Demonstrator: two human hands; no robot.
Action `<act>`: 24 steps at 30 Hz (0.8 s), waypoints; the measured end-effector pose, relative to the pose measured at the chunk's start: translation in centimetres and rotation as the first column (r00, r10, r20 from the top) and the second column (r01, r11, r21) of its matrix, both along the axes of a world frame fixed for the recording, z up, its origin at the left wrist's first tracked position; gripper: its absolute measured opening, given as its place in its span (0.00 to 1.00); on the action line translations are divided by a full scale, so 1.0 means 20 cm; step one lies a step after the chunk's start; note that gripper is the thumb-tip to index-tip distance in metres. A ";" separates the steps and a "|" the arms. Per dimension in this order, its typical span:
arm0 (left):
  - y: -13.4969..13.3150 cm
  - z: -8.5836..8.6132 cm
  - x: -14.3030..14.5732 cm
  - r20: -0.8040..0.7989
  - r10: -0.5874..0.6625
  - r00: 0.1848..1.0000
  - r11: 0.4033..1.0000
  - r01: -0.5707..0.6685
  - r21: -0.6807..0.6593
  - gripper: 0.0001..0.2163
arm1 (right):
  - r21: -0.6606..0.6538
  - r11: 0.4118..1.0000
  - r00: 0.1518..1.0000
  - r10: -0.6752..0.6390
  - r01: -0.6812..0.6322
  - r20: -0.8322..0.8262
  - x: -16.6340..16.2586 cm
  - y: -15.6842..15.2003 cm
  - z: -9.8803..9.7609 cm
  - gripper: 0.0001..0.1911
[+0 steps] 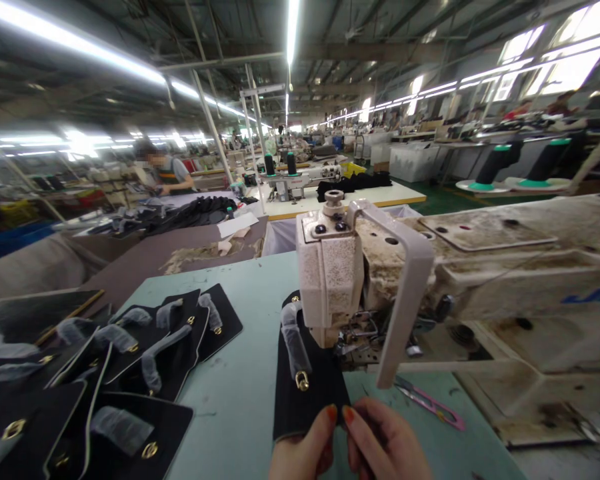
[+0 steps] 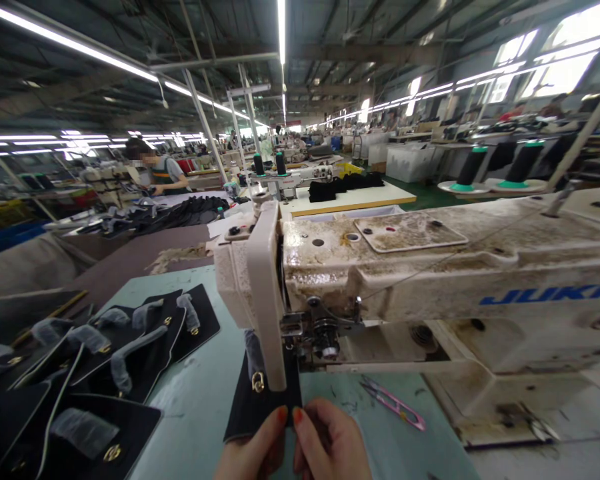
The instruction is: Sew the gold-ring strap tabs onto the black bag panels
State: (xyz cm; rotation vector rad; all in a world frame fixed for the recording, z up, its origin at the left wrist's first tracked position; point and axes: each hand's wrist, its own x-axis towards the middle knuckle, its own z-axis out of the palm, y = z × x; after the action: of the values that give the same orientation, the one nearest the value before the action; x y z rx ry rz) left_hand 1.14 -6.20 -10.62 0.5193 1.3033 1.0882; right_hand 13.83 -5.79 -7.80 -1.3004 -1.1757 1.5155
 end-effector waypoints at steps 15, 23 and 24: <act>0.19 0.13 0.01 0.127 0.001 0.992 0.986 -0.022 0.163 0.23 | 0.141 0.985 0.995 -0.100 0.095 0.027 -0.06 0.16 0.02 0.32; 0.24 0.17 -0.01 0.070 -0.013 0.997 0.967 -0.005 0.255 0.20 | 0.243 0.956 0.975 -0.194 0.163 0.112 -0.09 0.17 0.00 0.29; 0.24 0.17 -0.01 0.061 -0.012 0.998 0.963 -0.005 0.269 0.19 | 0.233 0.959 0.978 -0.189 0.164 0.092 -0.09 0.16 0.00 0.29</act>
State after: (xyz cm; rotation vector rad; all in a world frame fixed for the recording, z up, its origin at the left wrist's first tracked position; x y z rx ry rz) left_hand 0.97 -1.43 -7.17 0.6841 1.1057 1.2777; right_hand 12.02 -2.52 -7.73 -1.3134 -1.2281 1.1575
